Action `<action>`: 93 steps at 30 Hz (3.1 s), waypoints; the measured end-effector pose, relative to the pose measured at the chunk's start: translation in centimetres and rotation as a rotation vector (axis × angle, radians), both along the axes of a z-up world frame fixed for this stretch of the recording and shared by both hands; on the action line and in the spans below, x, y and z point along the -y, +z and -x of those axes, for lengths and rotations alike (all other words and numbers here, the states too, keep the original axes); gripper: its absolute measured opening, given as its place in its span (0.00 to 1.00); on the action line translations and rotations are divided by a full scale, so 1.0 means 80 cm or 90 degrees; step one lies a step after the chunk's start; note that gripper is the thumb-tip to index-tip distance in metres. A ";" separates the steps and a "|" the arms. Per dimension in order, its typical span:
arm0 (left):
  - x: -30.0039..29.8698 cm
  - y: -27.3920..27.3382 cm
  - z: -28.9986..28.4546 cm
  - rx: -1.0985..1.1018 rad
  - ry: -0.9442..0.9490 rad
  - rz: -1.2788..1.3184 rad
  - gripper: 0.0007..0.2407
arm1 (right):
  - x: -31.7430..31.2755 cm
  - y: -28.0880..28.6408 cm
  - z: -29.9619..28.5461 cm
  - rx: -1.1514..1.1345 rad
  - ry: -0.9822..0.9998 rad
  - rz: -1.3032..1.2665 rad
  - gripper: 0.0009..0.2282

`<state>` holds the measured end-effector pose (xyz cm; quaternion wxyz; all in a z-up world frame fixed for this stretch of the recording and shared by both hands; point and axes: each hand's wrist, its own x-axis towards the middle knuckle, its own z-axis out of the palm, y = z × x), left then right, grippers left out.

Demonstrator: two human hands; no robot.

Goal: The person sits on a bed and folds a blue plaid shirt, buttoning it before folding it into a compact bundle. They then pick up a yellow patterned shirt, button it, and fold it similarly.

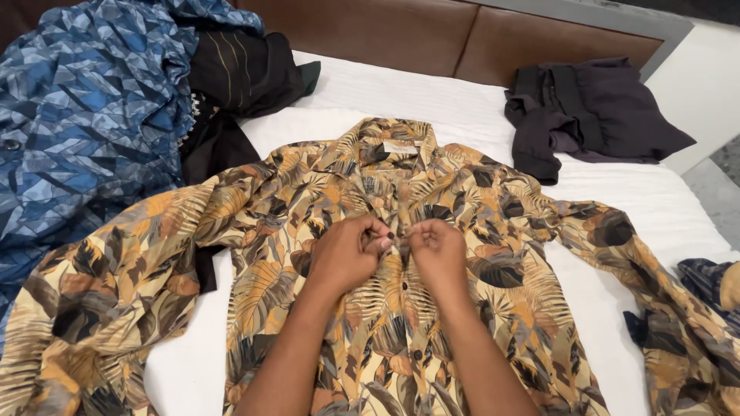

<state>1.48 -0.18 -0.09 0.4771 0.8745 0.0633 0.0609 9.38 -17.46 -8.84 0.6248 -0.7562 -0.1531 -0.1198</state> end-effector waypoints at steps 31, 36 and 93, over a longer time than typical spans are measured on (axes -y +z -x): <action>-0.010 -0.062 -0.016 0.077 -0.397 -0.074 0.17 | 0.024 0.051 0.104 -0.197 0.042 0.205 0.09; -0.007 -0.050 0.004 0.203 -0.371 -0.054 0.16 | 0.025 0.039 0.123 -0.102 0.042 0.091 0.05; 0.082 0.001 0.246 0.203 -0.183 -0.177 0.15 | 0.084 0.041 0.230 -0.128 0.010 0.157 0.05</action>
